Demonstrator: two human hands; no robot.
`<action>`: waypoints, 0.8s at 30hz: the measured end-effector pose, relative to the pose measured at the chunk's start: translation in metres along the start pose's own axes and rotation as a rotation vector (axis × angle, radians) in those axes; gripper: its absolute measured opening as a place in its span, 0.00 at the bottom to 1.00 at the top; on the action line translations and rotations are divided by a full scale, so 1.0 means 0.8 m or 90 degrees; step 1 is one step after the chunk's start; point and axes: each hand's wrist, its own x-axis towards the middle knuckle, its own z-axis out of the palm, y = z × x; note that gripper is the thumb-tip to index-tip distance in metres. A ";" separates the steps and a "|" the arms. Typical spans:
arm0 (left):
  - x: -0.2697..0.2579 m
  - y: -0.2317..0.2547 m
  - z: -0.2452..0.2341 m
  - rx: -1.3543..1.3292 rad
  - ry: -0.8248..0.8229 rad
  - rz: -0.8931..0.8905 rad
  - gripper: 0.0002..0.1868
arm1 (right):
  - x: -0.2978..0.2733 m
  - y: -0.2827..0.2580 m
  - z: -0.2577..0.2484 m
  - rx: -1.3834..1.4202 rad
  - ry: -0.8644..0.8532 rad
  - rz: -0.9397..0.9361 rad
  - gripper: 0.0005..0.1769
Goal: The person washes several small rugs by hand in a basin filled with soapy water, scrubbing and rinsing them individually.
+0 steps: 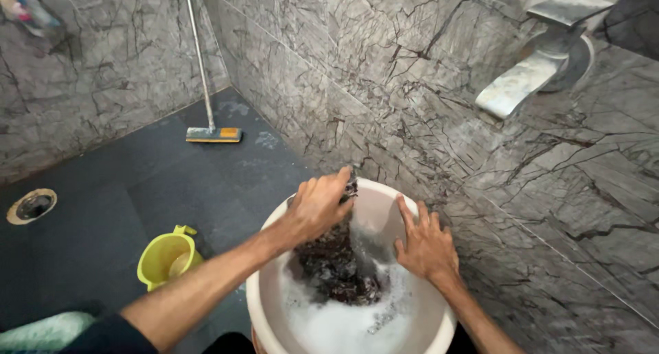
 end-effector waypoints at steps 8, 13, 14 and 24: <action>-0.026 -0.052 0.190 0.092 -0.046 0.018 0.25 | 0.004 0.003 0.004 0.016 0.015 0.001 0.59; -0.072 -0.079 0.335 0.404 -0.413 0.065 0.50 | 0.005 0.004 0.003 0.003 -0.007 0.005 0.58; -0.075 -0.081 0.350 0.386 -0.452 0.036 0.48 | 0.006 0.003 0.003 0.001 -0.011 0.007 0.58; -0.039 -0.092 0.298 0.048 -0.384 -0.159 0.28 | 0.006 -0.001 0.003 -0.007 0.005 0.004 0.56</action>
